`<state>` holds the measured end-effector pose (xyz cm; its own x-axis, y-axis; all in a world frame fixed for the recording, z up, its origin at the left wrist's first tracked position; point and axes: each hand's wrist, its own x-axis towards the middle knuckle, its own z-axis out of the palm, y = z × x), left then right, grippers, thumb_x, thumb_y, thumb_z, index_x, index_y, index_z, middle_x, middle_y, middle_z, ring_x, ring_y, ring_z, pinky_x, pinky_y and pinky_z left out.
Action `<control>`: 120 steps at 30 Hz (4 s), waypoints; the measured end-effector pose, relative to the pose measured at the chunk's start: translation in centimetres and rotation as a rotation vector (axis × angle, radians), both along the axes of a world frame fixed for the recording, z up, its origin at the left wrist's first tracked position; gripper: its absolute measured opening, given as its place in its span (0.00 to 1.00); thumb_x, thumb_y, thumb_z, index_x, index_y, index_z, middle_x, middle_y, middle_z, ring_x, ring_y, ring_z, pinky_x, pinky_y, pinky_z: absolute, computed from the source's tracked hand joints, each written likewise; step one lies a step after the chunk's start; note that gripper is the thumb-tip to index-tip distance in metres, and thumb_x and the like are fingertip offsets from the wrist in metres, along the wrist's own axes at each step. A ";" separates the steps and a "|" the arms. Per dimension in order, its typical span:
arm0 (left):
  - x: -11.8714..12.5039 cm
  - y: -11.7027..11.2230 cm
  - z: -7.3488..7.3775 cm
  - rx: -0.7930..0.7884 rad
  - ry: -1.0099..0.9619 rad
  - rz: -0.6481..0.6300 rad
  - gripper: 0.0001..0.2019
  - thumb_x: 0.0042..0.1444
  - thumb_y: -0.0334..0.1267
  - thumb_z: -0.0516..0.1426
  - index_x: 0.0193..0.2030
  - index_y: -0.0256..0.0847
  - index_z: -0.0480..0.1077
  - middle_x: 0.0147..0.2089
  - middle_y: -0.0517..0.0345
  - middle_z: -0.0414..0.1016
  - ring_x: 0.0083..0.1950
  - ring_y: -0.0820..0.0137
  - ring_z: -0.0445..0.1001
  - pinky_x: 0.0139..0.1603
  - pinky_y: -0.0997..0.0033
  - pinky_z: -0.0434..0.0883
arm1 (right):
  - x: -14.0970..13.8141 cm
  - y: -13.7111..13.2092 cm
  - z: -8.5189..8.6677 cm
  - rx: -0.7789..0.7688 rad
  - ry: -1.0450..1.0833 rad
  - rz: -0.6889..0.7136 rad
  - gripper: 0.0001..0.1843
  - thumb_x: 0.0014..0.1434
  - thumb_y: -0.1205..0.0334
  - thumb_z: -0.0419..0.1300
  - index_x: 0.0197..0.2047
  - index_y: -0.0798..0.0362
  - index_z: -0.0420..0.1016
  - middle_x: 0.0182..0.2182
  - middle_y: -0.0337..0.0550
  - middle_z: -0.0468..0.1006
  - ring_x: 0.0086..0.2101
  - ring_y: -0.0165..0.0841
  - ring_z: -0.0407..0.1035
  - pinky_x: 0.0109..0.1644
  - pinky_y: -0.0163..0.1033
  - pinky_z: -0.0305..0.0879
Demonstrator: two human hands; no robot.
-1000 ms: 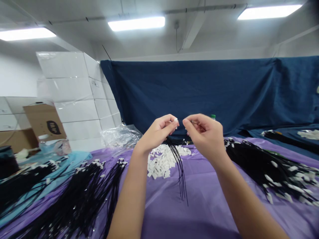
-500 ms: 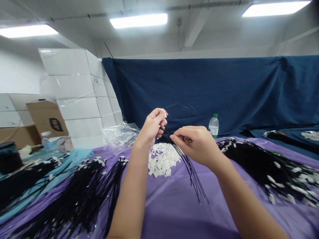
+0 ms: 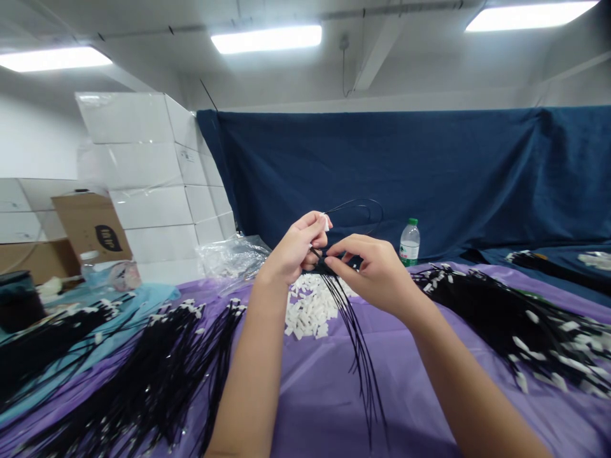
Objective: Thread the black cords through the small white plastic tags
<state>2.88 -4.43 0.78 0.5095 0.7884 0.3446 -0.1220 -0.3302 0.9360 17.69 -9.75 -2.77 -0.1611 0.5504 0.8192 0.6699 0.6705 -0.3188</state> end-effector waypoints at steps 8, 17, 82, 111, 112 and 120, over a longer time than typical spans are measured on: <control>0.1 -0.1 -0.2 0.042 0.026 -0.043 0.13 0.60 0.51 0.52 0.36 0.44 0.62 0.23 0.68 0.47 0.15 0.84 0.41 0.13 0.83 0.40 | -0.1 -0.1 0.0 -0.049 0.009 0.073 0.06 0.58 0.65 0.59 0.36 0.50 0.78 0.37 0.38 0.78 0.39 0.29 0.70 0.42 0.35 0.62; 0.4 -0.1 -0.3 0.064 0.044 -0.037 0.13 0.59 0.51 0.52 0.36 0.44 0.62 0.24 0.67 0.47 0.16 0.83 0.41 0.13 0.82 0.40 | -0.3 -0.1 -0.1 -0.031 0.029 0.088 0.06 0.58 0.67 0.58 0.34 0.51 0.77 0.36 0.38 0.79 0.38 0.30 0.71 0.46 0.37 0.62; -0.7 0.6 -0.2 0.095 0.169 0.081 0.11 0.61 0.46 0.52 0.33 0.42 0.63 0.23 0.65 0.59 0.16 0.85 0.45 0.16 0.80 0.40 | 3.8 -0.9 2.0 -0.131 1.054 0.759 0.07 0.55 0.56 0.64 0.40 0.40 0.77 0.17 0.25 0.66 0.10 0.18 0.41 0.13 0.31 0.39; -1.5 -0.7 0.3 0.092 0.156 -0.189 0.11 0.59 0.47 0.54 0.34 0.41 0.64 0.22 0.64 0.55 0.20 0.80 0.43 0.16 0.80 0.37 | 1.4 -0.1 0.5 0.366 0.263 -0.033 0.05 0.55 0.65 0.61 0.29 0.54 0.78 0.15 0.32 0.59 0.19 0.23 0.55 0.26 0.33 0.55; -1.4 -0.8 0.3 0.097 0.158 -0.183 0.11 0.59 0.47 0.54 0.34 0.41 0.64 0.22 0.64 0.55 0.20 0.80 0.43 0.16 0.80 0.37 | 1.3 -0.1 0.5 0.394 0.241 -0.042 0.05 0.55 0.66 0.61 0.29 0.54 0.78 0.16 0.32 0.60 0.19 0.23 0.55 0.26 0.33 0.56; -1.4 -0.9 0.4 0.092 0.152 -0.167 0.11 0.58 0.46 0.55 0.32 0.40 0.65 0.22 0.63 0.55 0.19 0.81 0.44 0.16 0.79 0.37 | 1.2 -0.5 0.8 0.581 0.090 -0.108 0.08 0.57 0.69 0.58 0.29 0.52 0.76 0.15 0.32 0.57 0.19 0.23 0.54 0.25 0.32 0.54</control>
